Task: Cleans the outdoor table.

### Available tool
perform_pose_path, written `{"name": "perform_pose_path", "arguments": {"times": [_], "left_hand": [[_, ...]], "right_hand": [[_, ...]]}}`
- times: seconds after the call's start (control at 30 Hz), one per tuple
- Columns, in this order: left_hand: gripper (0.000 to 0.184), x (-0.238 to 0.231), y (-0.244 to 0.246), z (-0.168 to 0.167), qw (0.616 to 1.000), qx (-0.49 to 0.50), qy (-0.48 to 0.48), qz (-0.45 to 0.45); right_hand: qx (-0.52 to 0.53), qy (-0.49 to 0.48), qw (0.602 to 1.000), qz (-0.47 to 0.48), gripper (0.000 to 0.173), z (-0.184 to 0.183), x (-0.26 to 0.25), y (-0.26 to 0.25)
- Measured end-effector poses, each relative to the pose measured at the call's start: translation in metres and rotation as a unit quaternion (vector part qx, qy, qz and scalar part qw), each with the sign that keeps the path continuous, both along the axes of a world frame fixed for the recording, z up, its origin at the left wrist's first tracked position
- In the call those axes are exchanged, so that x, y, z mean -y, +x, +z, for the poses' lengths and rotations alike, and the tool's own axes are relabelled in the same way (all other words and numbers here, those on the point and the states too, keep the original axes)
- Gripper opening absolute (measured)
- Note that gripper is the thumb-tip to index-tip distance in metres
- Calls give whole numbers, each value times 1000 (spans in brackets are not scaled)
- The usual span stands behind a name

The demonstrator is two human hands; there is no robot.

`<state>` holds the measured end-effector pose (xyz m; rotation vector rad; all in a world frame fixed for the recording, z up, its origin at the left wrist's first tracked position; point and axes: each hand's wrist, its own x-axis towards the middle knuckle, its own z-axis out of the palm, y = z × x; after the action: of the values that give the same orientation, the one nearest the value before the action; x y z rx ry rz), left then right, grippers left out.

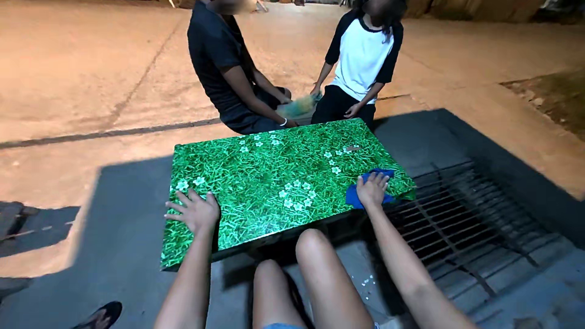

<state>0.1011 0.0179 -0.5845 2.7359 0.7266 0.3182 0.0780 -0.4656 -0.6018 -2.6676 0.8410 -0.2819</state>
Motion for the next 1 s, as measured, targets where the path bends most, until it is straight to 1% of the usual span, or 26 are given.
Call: {"name": "perform_pose_path", "arguments": {"times": [0.13, 0.23, 0.3, 0.37, 0.43, 0.7, 0.83, 1.0], "left_hand": [[71, -4, 4, -6, 1000, 2, -8, 3], [70, -3, 5, -4, 1000, -3, -8, 2], [71, -2, 5, -3, 1000, -8, -9, 5], [70, -3, 5, -1, 1000, -13, -9, 7], [68, -4, 5, -1, 1000, -11, -8, 8], [68, -1, 5, 0, 1000, -11, -5, 11], [69, -3, 4, 1, 1000, -26, 5, 10], [69, -2, 4, 5, 999, -53, 2, 11]], "right_hand": [[-2, -11, 991, 132, 76, 4, -84, 13], [-3, -8, 972, 236, 78, 9, -147, 29], [-21, -12, 957, 290, 79, 16, -180, 40], [-33, -21, 947, 319, 78, 20, -202, 54], [-34, -22, 944, 327, 77, 21, -213, 73], [-39, -13, 951, 305, 76, 34, -230, 155], [-14, -9, 958, 287, 79, 26, -239, 197], [-23, -15, 957, 290, 83, 31, -252, 231]]}}
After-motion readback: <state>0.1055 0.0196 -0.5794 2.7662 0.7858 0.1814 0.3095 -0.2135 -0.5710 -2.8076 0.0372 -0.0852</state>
